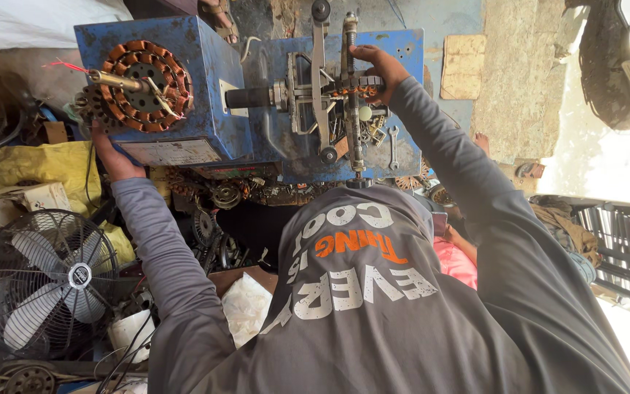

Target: The person uses a winding machine to coil wire onto a motor stator, moving the stator and wire by hand.

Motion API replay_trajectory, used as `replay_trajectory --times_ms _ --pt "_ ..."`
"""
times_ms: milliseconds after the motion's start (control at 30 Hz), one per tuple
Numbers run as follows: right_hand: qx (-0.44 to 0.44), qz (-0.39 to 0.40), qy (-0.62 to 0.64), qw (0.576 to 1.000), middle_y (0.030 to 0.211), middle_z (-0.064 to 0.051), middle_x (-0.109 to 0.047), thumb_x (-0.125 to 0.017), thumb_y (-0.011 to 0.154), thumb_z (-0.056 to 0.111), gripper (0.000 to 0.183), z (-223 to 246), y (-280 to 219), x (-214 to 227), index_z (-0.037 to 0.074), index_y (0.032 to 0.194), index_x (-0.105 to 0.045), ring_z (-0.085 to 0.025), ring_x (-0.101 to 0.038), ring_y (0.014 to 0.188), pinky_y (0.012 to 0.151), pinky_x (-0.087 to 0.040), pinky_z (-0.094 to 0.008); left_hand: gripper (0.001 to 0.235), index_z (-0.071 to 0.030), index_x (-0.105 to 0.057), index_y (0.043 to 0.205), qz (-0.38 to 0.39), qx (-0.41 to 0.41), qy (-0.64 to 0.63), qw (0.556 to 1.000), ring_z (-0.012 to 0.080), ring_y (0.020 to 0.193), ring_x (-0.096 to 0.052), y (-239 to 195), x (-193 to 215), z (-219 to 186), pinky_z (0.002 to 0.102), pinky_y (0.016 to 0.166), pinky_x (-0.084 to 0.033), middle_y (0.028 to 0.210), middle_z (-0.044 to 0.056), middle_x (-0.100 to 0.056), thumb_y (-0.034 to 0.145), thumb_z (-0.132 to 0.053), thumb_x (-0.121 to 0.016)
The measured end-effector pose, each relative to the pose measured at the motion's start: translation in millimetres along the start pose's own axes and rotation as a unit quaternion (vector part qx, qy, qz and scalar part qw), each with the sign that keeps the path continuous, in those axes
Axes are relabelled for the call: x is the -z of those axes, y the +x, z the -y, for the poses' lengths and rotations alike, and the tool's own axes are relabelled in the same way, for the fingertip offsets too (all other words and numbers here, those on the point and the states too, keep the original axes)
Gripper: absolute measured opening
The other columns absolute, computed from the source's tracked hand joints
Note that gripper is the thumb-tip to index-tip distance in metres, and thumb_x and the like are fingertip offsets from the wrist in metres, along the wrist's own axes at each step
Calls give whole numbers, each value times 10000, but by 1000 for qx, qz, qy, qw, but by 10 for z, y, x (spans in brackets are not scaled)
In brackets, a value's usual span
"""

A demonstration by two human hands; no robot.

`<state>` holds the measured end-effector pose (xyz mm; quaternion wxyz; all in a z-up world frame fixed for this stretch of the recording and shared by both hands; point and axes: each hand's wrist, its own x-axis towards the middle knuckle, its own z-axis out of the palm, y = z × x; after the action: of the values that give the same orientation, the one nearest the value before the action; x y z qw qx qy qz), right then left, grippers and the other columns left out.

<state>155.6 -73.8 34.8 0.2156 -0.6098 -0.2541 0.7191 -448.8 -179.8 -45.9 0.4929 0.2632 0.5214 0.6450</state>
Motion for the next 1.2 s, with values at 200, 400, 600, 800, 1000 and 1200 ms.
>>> replay_trajectory --times_ms 200,400,600,800,1000,1200 --pt "5 -5 5 1000 1369 -161 -589 -697 796 569 724 -63 69 32 259 1430 -533 -390 -567 1281 1031 -401 -693 742 -85 -503 1469 11 4 -3 1000 277 1233 -612 -43 -22 -4 473 1066 -518 1368 105 -599 963 -605 -660" --pt "8 -11 5 1000 1422 -188 -539 -712 794 585 777 -80 94 38 264 1467 -494 -423 -501 1326 1048 -359 -711 839 -96 -454 1515 -15 12 18 1000 292 1358 -567 -40 12 11 489 1156 -476 1462 115 -565 922 -645 -681" --pt "13 -15 5 1000 1428 -191 -518 -720 785 593 795 -95 101 38 253 1471 -507 -426 -487 1342 1048 -377 -727 855 -88 -434 1538 1 1 16 1000 300 1391 -544 -53 53 29 500 1185 -449 1492 123 -545 936 -641 -682" --pt "11 -7 10 1000 1383 -192 -568 -716 778 598 790 -103 91 58 264 1459 -494 -425 -541 1306 1041 -354 -715 811 -75 -438 1550 11 -15 3 1000 283 1397 -539 -66 -6 3 464 1206 -425 1523 114 -538 976 -602 -663" --pt "7 -2 11 1000 1381 -204 -578 -708 791 598 777 -102 125 58 255 1460 -509 -426 -563 1285 1047 -356 -708 798 -72 -449 1539 7 -13 -4 1000 281 1385 -547 -66 -16 -10 457 1198 -430 1511 113 -550 976 -600 -653" --pt "4 -15 14 1000 1423 -180 -513 -719 796 580 786 -124 146 65 274 1483 -488 -445 -523 1310 1062 -329 -725 812 -74 -450 1535 -6 -9 -2 1000 288 1365 -562 -56 24 23 465 1174 -456 1491 120 -562 962 -607 -669"
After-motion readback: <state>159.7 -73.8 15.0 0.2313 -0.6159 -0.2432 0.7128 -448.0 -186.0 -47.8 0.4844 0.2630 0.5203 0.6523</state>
